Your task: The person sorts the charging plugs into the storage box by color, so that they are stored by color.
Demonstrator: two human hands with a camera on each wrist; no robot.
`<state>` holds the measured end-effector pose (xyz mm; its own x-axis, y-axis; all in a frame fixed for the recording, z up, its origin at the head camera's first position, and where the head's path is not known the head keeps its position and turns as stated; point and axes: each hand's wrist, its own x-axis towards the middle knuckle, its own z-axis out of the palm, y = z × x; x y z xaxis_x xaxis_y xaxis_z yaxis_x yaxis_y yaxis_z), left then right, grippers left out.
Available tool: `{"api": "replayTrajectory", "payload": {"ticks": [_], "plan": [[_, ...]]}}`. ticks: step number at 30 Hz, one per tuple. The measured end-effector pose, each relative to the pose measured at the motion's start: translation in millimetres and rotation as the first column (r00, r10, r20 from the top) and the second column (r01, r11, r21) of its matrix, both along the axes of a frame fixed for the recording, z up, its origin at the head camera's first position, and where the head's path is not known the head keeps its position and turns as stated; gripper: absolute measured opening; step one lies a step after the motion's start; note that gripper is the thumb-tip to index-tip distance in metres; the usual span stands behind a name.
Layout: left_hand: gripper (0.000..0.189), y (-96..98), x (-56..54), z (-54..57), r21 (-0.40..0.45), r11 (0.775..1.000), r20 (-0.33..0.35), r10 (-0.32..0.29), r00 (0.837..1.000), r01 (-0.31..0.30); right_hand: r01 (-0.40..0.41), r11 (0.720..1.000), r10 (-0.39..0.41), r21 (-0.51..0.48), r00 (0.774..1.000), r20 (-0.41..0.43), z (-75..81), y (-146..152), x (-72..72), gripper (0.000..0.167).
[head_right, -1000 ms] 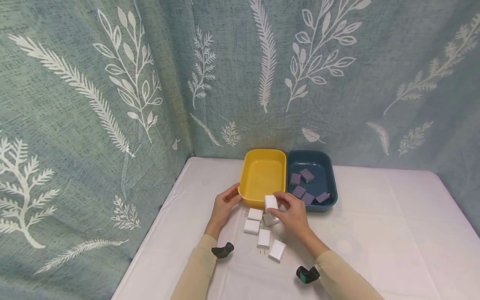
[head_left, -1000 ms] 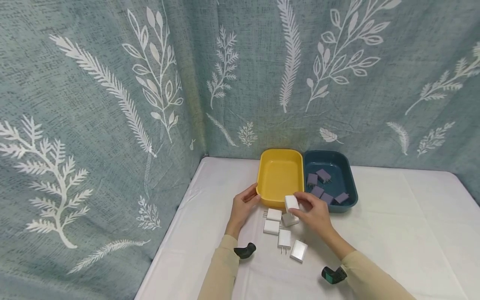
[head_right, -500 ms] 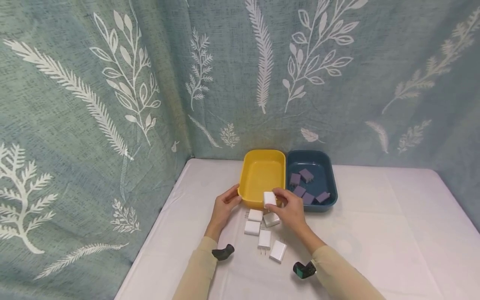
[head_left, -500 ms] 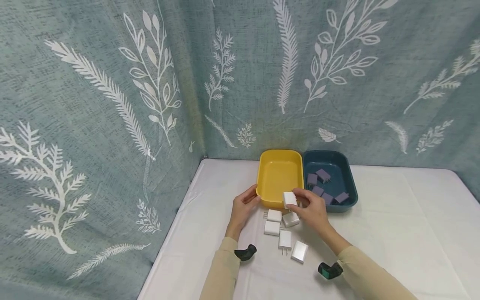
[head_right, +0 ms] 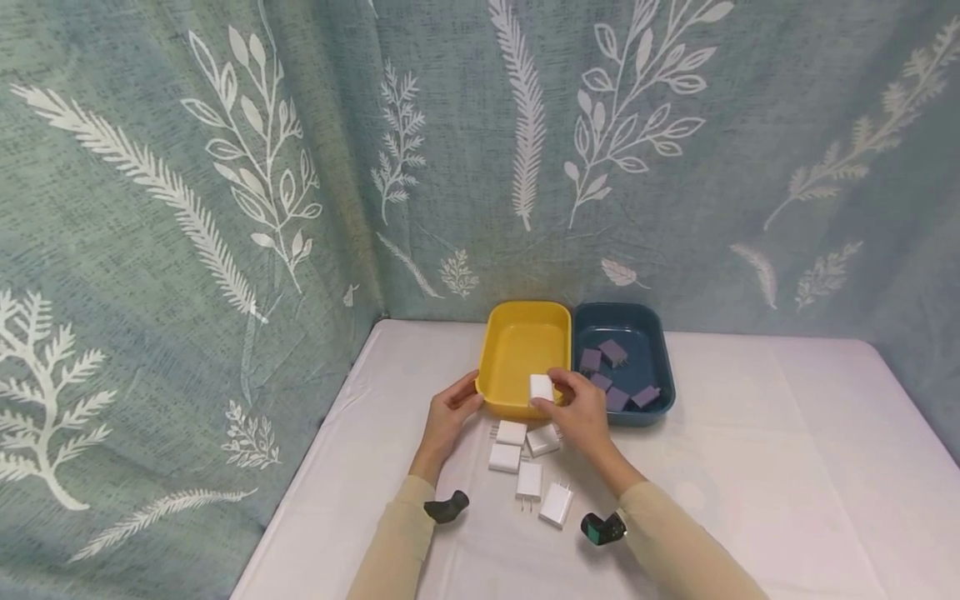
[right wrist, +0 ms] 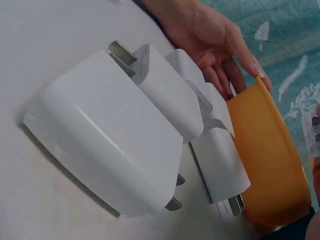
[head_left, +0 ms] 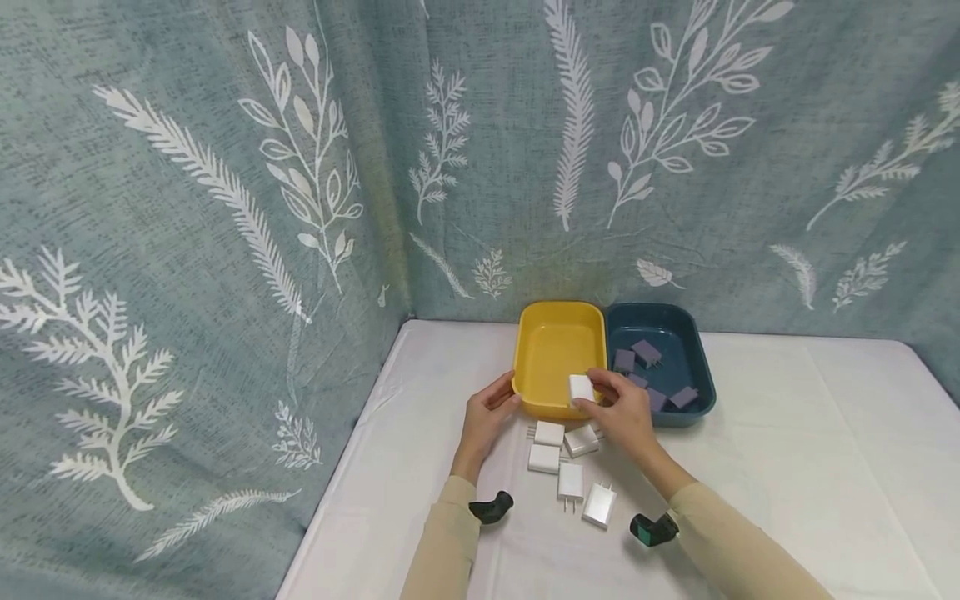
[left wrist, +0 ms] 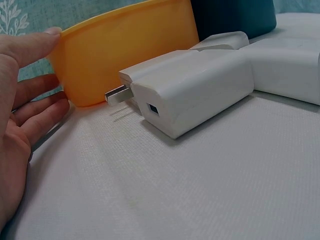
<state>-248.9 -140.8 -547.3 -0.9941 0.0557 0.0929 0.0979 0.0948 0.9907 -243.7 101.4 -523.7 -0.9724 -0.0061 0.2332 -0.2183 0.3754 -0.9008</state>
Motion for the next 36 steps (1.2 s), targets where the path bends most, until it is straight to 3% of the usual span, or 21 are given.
{"api": "replayTrajectory", "payload": {"ticks": [20, 27, 36], "plan": [[0.050, -2.0, -1.4, -3.6, -0.009, 1.000, -0.010, -0.016, 1.000, 0.016, 0.039, 0.997, -0.039, 0.061, 0.999, 0.000, 1.5, -6.8, -11.7, 0.052], [0.050, -2.5, -0.1, -3.2, -0.002, 1.000, -0.021, -0.028, 0.999, 0.027, 0.039, 0.998, -0.039, 0.038, 0.999, -0.007, 6.8, -9.5, -15.9, 0.052], [0.049, -1.8, 0.3, -1.3, -0.021, 1.000, -0.003, -0.007, 1.000, 0.007, 0.035, 0.997, -0.033, 0.062, 0.999, -0.033, 9.4, -8.6, -25.1, 0.050]]}}
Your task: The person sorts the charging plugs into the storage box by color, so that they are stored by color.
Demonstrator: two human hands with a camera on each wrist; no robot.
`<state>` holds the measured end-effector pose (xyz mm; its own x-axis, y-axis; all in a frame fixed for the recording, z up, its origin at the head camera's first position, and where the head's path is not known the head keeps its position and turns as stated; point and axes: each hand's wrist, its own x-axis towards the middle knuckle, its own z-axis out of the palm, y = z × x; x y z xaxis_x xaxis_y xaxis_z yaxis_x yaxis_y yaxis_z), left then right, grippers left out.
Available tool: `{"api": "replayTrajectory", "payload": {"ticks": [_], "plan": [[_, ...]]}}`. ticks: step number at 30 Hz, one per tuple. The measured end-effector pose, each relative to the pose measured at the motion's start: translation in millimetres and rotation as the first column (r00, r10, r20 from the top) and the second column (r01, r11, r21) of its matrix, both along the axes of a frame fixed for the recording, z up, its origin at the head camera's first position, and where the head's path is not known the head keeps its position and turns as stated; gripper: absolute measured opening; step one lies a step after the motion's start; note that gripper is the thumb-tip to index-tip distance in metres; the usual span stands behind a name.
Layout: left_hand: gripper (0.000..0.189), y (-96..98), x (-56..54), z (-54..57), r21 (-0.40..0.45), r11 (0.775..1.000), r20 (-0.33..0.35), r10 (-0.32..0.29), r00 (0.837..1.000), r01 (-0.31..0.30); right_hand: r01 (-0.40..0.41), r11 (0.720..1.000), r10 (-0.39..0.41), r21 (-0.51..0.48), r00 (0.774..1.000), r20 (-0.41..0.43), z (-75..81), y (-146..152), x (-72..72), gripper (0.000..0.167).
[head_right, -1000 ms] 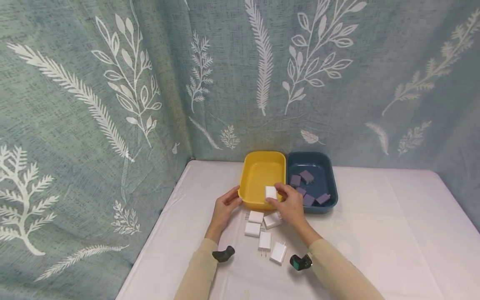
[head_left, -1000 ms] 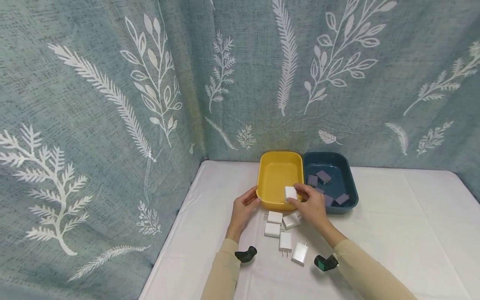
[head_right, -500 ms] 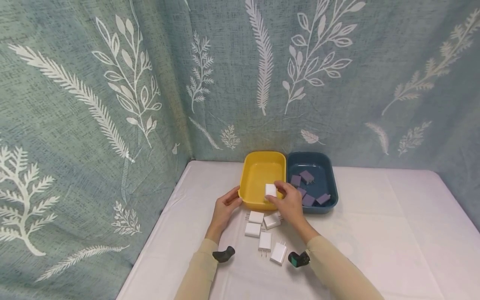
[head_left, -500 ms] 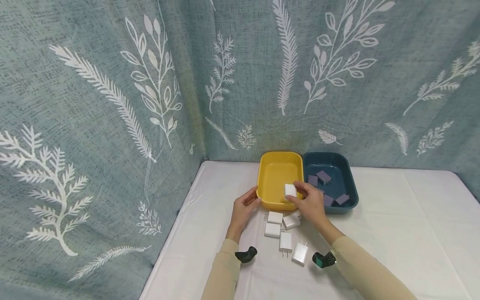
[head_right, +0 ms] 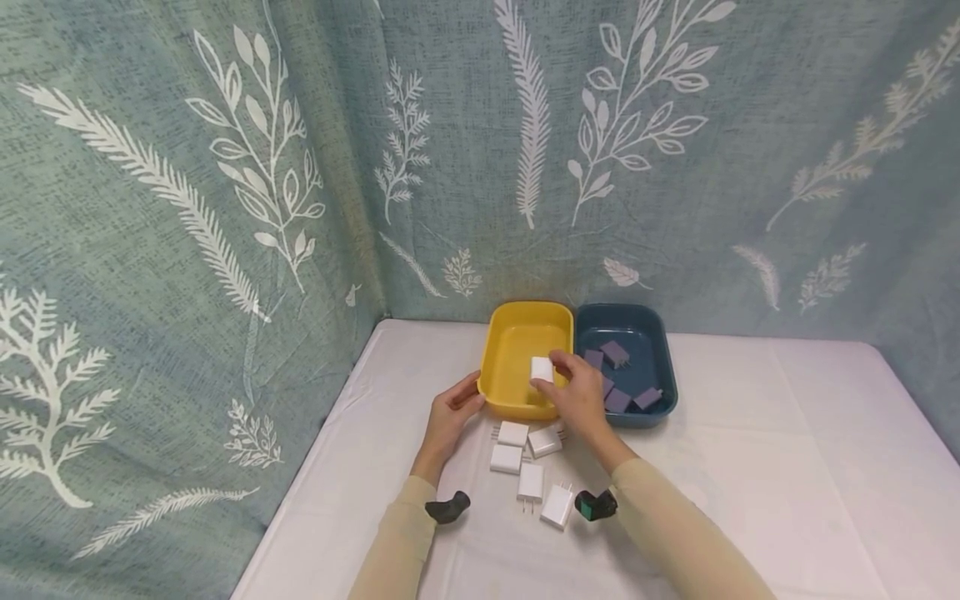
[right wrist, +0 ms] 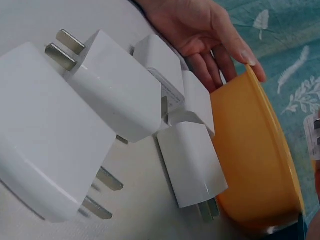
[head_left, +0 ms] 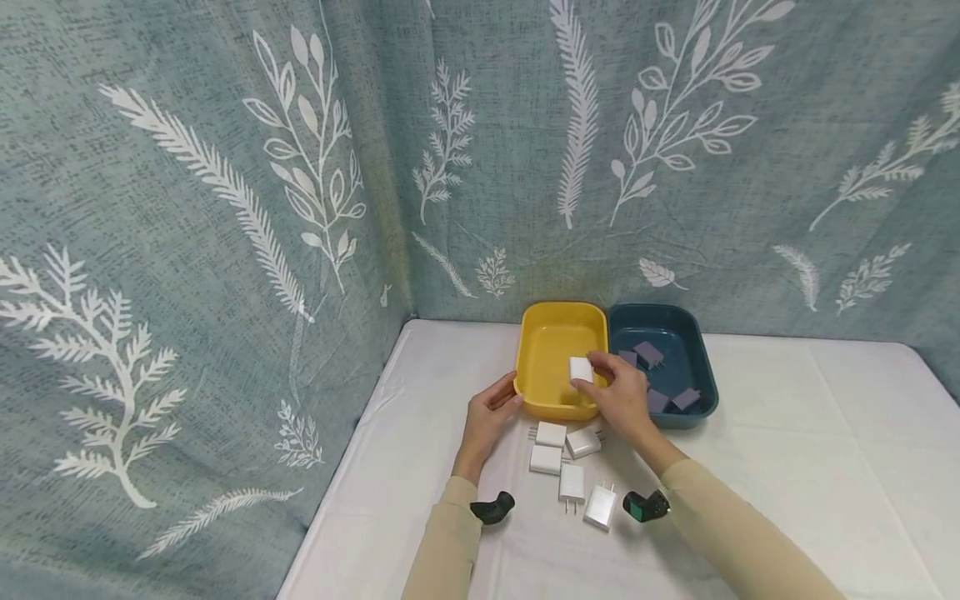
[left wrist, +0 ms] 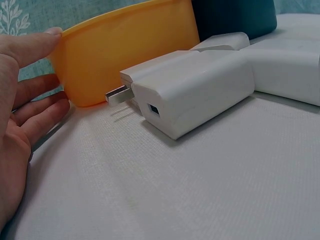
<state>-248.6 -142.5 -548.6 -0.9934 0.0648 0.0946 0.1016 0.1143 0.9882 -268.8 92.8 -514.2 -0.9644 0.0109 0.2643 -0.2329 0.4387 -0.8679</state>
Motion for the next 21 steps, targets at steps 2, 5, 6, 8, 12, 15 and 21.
{"api": "replayTrajectory", "payload": {"ticks": [2, 5, 6, 8, 12, 15, 21], "plan": [[0.049, 0.1, -0.4, -0.1, 0.001, 1.000, -0.004, 0.001, 1.000, -0.001, 0.004, 1.000, -0.004, 0.004, 1.000, -0.013, -0.5, -0.7, -1.8, 0.050], [0.050, 0.0, -0.4, -0.8, 0.012, 1.000, -0.015, -0.009, 1.000, 0.010, 0.010, 1.000, -0.010, 0.000, 1.000, -0.021, -1.2, -1.8, -3.0, 0.050], [0.050, 0.0, -0.3, -1.1, 0.015, 1.000, -0.019, -0.015, 1.000, 0.015, 0.012, 1.000, -0.012, -0.001, 1.000, -0.023, -1.8, -2.1, -3.3, 0.050], [0.051, -0.2, -0.3, -2.0, 0.020, 1.000, -0.025, -0.024, 0.999, 0.024, 0.017, 1.000, -0.017, -0.002, 1.000, -0.023, -2.5, -2.8, -3.5, 0.051], [0.051, -1.0, -0.2, -3.5, 0.017, 0.999, -0.026, -0.030, 0.999, 0.031, 0.018, 1.000, -0.018, -0.003, 1.000, -0.020, -2.6, -4.0, -3.6, 0.052], [0.052, -1.3, -0.7, -4.2, 0.017, 0.999, -0.026, -0.031, 0.999, 0.031, 0.021, 1.000, -0.021, 0.000, 1.000, -0.019, -1.4, -4.4, -4.3, 0.054], [0.051, -1.1, -2.0, -4.7, 0.037, 0.999, -0.033, -0.032, 0.999, 0.033, 0.030, 0.999, -0.030, 0.013, 1.000, 0.004, 2.5, -5.3, -5.2, 0.056]]}}
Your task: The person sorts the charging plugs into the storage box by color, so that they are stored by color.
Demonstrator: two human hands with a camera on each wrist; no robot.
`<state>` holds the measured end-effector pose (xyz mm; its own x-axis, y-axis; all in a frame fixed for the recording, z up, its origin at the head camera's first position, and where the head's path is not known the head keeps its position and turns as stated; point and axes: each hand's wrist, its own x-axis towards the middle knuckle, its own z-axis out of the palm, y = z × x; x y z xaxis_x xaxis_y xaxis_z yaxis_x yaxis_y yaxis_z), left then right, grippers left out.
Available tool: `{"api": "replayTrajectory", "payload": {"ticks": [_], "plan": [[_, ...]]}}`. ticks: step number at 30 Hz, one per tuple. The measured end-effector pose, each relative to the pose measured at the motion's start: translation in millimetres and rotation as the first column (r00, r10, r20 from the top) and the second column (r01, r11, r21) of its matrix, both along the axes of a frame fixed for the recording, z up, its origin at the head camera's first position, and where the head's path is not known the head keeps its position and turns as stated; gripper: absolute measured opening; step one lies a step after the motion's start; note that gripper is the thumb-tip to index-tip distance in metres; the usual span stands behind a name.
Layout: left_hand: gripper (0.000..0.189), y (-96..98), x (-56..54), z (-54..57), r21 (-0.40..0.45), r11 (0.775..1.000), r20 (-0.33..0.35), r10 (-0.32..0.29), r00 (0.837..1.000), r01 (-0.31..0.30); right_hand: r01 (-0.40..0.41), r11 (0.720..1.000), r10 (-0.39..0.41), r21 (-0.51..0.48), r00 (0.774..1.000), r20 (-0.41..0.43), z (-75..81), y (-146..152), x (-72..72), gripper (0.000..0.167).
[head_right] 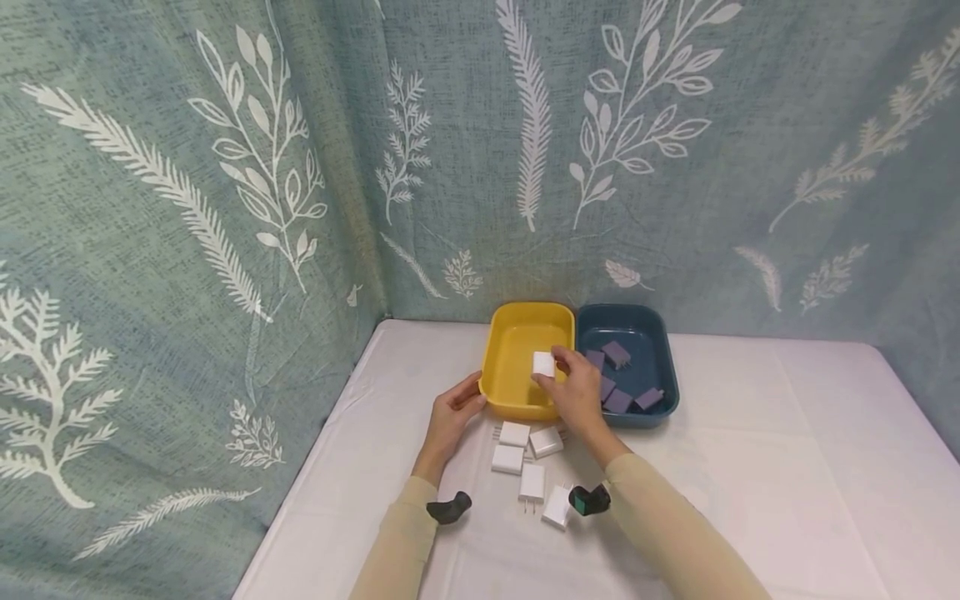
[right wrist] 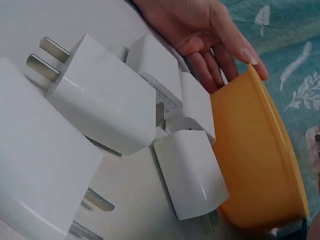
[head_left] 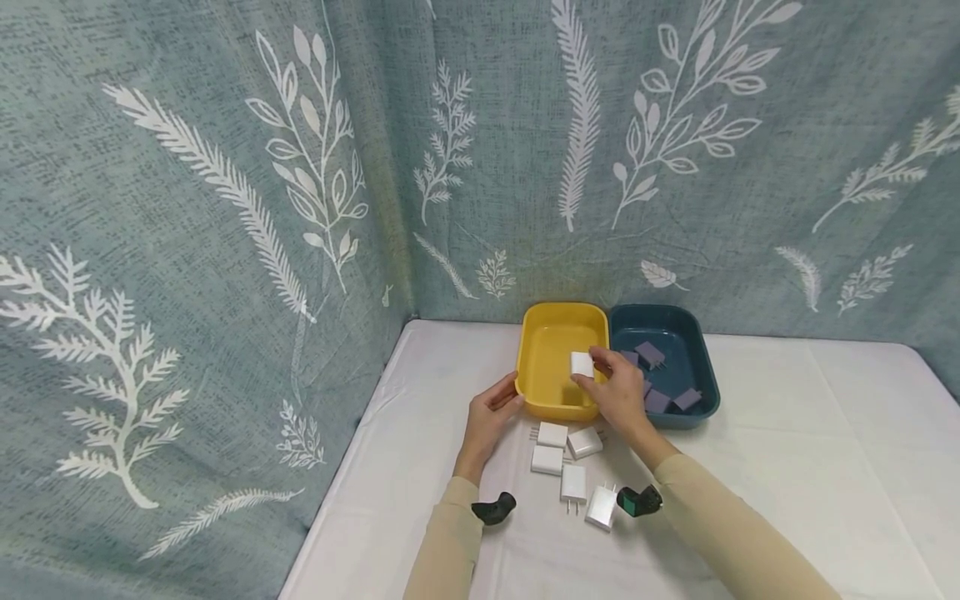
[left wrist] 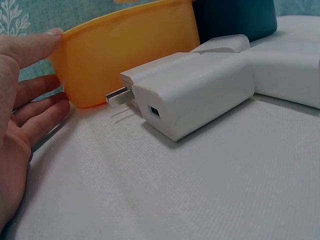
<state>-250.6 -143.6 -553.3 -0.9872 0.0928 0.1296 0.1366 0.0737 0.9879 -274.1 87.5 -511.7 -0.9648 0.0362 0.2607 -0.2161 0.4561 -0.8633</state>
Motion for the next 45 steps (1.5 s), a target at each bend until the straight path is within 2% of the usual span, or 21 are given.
{"api": "replayTrajectory", "payload": {"ticks": [11, 23, 30, 45], "plan": [[0.051, 1.1, -0.1, 1.1, 0.002, 1.000, 0.008, -0.006, 1.000, 0.006, 0.034, 0.998, -0.035, -0.045, 0.999, -0.023, 2.4, 2.3, 1.9, 0.045], [0.050, 1.5, 1.8, 4.4, -0.022, 1.000, 0.006, 0.005, 1.000, -0.005, 0.039, 0.998, -0.039, -0.058, 0.999, -0.008, 0.5, 5.8, 6.3, 0.041], [0.050, 2.2, 1.6, 5.2, -0.006, 1.000, -0.001, 0.001, 1.000, -0.001, 0.033, 0.997, -0.034, -0.076, 0.999, -0.006, 1.2, 5.5, 8.7, 0.034], [0.049, 2.2, 0.1, 2.8, 0.010, 1.000, 0.008, 0.009, 1.000, -0.009, -0.004, 1.000, 0.002, -0.022, 0.997, -0.073, -5.4, 7.5, 12.6, 0.032]]}}
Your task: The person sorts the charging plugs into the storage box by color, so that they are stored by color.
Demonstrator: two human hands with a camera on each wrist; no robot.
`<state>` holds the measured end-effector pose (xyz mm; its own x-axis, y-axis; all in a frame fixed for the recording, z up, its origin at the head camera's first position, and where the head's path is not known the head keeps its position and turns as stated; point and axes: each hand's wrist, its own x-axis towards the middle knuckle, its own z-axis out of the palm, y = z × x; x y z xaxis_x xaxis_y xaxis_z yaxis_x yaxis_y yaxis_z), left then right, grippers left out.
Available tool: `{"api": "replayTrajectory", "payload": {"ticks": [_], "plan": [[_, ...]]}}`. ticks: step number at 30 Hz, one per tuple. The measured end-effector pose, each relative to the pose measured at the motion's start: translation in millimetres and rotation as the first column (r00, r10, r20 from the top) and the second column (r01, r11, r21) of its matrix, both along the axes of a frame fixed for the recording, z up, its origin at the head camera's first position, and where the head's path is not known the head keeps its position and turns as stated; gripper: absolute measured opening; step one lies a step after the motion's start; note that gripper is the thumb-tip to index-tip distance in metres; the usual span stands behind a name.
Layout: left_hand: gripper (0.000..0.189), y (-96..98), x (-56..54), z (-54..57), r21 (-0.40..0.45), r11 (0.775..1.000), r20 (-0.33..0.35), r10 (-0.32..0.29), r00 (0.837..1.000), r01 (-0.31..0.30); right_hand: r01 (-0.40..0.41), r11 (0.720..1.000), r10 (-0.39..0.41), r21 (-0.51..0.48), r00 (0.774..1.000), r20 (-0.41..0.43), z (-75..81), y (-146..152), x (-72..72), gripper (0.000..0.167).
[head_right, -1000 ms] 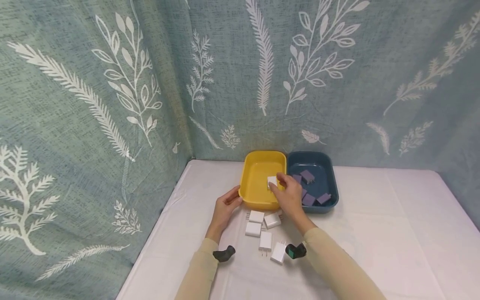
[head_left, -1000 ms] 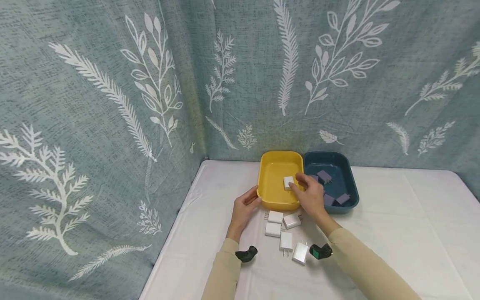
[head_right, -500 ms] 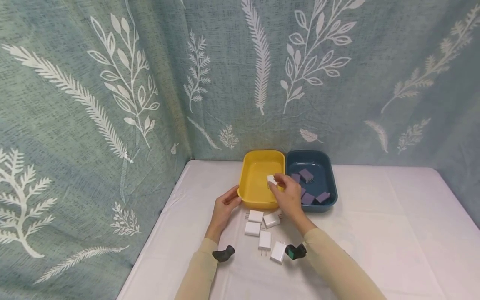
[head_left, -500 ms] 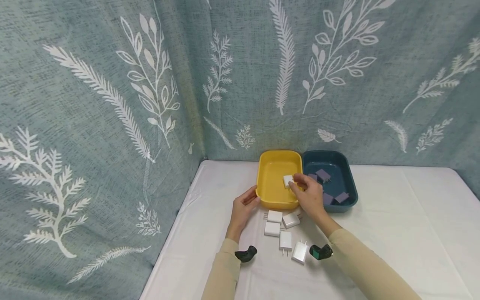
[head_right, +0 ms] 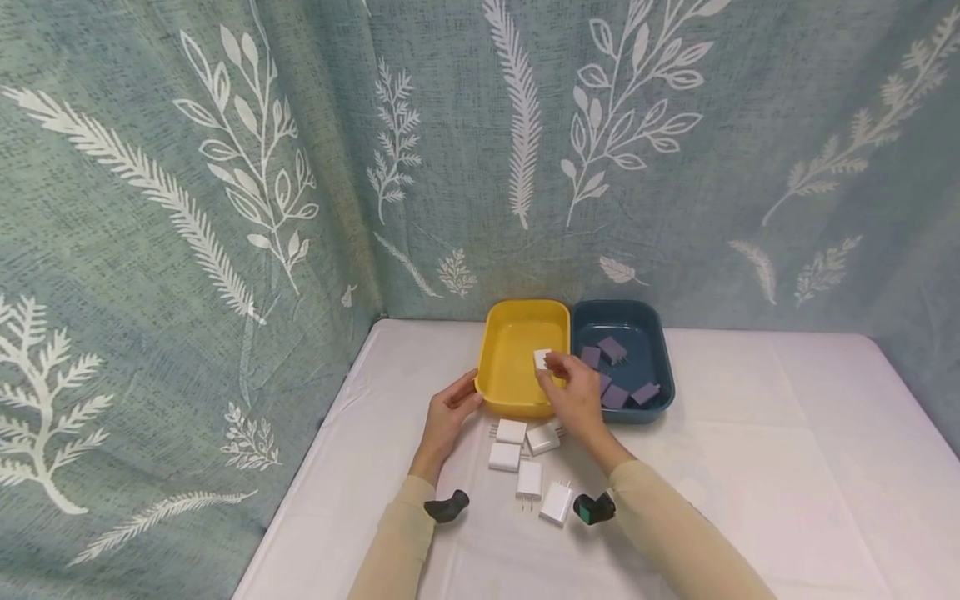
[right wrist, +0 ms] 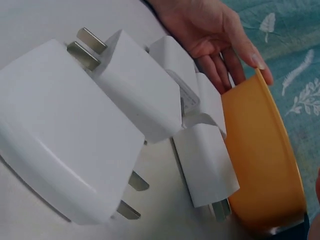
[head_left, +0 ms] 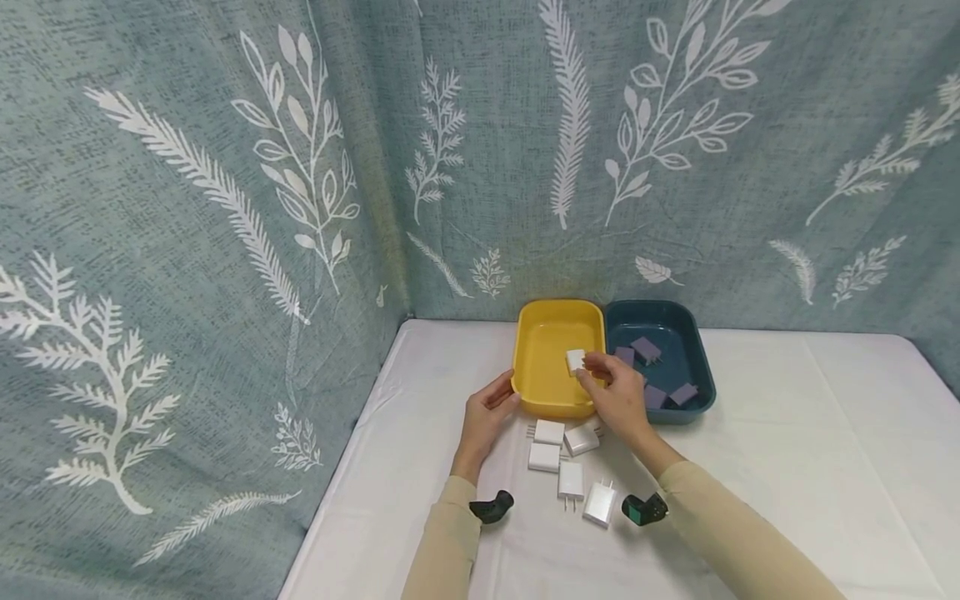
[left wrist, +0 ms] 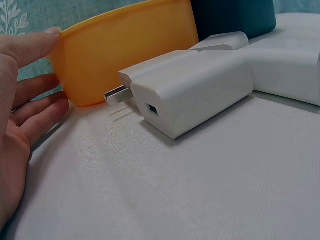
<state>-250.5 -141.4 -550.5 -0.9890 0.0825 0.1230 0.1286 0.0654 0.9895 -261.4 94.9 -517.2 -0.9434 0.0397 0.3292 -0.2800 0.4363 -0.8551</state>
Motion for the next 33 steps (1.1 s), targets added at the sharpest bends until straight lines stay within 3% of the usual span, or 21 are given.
{"api": "replayTrajectory", "payload": {"ticks": [11, 22, 33], "plan": [[0.050, 0.8, -3.0, -4.1, 0.003, 1.000, -0.003, 0.001, 1.000, -0.001, -0.058, 0.997, 0.054, -0.045, 0.996, -0.069, 0.4, -2.3, 13.3, 0.027], [0.050, -0.8, -0.7, -2.1, 0.005, 1.000, 0.008, -0.007, 1.000, 0.007, -0.052, 0.998, 0.051, -0.047, 0.999, -0.016, -0.8, -1.9, 20.4, 0.026], [0.050, -0.5, -2.3, -2.7, 0.009, 1.000, 0.004, 0.004, 1.000, -0.004, -0.058, 0.994, 0.052, -0.090, 0.996, -0.074, -9.6, 1.6, 24.3, 0.023]]}}
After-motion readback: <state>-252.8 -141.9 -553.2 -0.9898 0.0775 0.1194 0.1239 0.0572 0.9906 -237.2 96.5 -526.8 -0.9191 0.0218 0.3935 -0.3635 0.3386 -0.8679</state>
